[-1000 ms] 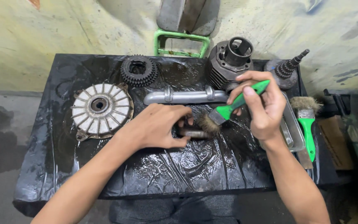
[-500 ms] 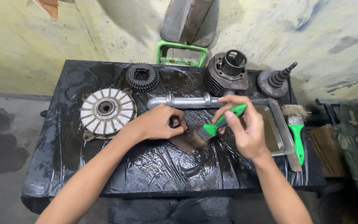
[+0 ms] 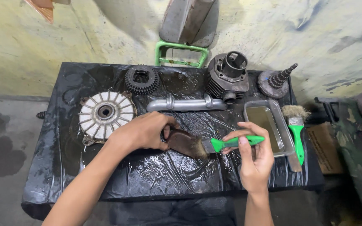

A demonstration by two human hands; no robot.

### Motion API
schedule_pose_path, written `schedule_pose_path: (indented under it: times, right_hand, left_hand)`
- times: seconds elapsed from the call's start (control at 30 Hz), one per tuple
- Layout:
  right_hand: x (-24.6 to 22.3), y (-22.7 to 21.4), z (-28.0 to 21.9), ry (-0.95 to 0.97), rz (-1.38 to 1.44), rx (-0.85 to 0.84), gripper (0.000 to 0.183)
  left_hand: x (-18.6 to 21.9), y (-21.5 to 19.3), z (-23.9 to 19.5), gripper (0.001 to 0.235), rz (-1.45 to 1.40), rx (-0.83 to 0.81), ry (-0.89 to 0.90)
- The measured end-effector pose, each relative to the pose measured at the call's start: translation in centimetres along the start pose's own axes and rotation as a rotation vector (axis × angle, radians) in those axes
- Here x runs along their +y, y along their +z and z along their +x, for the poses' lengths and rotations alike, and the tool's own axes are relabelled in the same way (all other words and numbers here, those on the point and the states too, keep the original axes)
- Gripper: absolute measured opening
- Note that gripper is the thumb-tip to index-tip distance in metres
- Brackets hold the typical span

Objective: Cleaning motorcycle engine parts with a brush and solvent

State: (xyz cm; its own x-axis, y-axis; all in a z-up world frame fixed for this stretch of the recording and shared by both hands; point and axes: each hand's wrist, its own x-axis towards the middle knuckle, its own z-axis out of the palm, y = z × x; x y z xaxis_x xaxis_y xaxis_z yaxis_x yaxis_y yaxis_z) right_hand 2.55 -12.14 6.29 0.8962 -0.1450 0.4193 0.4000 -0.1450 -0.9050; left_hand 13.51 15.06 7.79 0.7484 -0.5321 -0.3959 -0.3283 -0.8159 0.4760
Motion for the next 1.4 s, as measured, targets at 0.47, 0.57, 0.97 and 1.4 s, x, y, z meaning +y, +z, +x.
schedule_pose_path:
  times: [0.47,0.57,0.97,1.4]
  right_hand:
    - [0.3,2.5,-0.2,0.114,-0.066,0.22,0.026]
    - [0.7,3.1,0.0,0.167,-0.051,0.184,0.026]
    - [2.5,2.3,1.0,0.232,0.001,0.227,0.026]
    - [2.1,1.8,0.5,0.14,-0.082,0.334,0.016]
  left_hand:
    - [1.2,1.8,0.5,0.065,0.018,0.085,0.099]
    - [1.0,2.7,1.0,0.088,0.063,0.117,0.152]
    - [0.7,3.6,1.6,0.095,0.135,0.159,0.222]
    - [0.0,5.0,2.3,0.085,0.212,0.27,0.273]
